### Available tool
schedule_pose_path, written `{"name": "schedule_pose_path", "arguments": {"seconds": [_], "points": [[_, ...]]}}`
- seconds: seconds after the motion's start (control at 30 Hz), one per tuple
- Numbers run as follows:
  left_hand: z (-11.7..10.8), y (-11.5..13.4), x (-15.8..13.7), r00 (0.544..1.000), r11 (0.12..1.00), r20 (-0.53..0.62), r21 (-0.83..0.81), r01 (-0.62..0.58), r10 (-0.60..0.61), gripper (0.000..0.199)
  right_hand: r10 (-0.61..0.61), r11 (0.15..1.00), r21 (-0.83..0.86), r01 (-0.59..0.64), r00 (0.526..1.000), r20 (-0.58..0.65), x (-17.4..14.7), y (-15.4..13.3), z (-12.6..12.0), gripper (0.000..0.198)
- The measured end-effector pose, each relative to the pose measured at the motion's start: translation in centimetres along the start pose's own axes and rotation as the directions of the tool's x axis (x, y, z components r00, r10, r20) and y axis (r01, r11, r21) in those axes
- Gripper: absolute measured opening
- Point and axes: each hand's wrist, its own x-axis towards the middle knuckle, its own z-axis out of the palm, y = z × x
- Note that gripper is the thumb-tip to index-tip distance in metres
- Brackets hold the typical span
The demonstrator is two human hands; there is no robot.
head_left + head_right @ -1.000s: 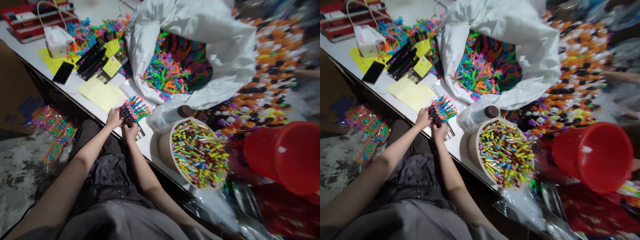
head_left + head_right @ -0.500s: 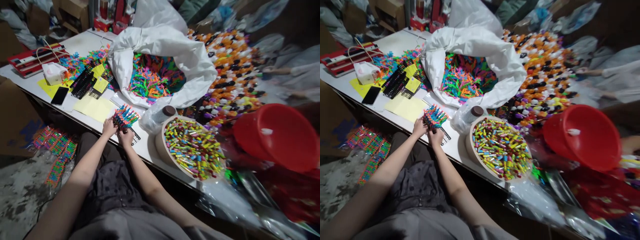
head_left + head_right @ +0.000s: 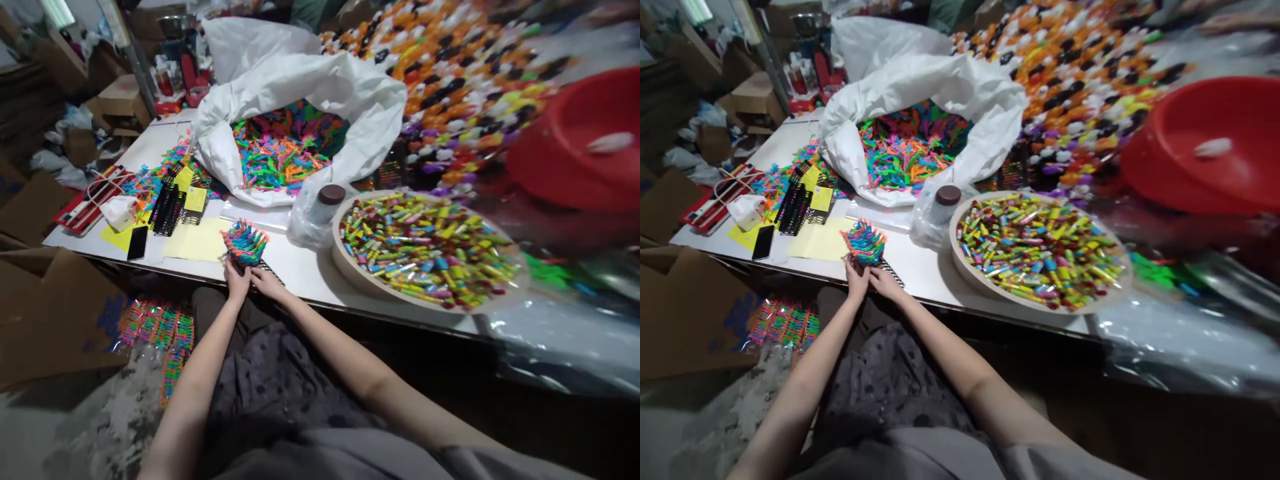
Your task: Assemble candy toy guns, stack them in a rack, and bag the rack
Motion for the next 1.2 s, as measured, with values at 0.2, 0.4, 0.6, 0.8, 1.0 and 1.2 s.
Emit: {"name": "schedule_pose_path", "arguments": {"seconds": [0.2,0.4,0.6,0.8,1.0,1.2], "points": [[0.3,1.5,-1.9,0.970,0.978,-0.178,-0.154,0.141,-0.168,0.051,0.074,0.979,0.202,-0.021,0.963,-0.258,-1.0,1.8,-2.4,0.033],[0.4,2.4,0.0,0.928,0.982,-0.329,0.005,0.190,-0.178,0.018,-0.001,0.983,0.176,0.051,0.962,-0.274,2.5,1.5,-1.6,0.030],[-0.1,2.3,1.6,0.945,0.965,-0.285,0.161,0.209,-0.158,0.009,0.094,0.990,0.133,-0.051,0.935,-0.342,3.4,0.9,-0.1,0.009],[-1.0,2.8,1.7,0.968,0.937,-0.212,0.291,0.194,-0.134,0.009,0.077,0.978,-0.155,-0.138,0.935,-0.346,3.2,0.4,-0.4,0.008],[-1.6,3.0,2.3,0.983,0.939,-0.117,0.298,0.173,-0.144,0.013,0.095,0.976,-0.180,-0.123,0.983,-0.159,2.2,-1.4,-2.4,0.015],[-5.3,1.6,-3.1,0.973,0.937,-0.217,0.320,0.142,-0.074,0.010,-0.258,0.889,-0.430,0.157,0.948,-0.187,-2.6,-2.1,-16.0,0.028]]}}
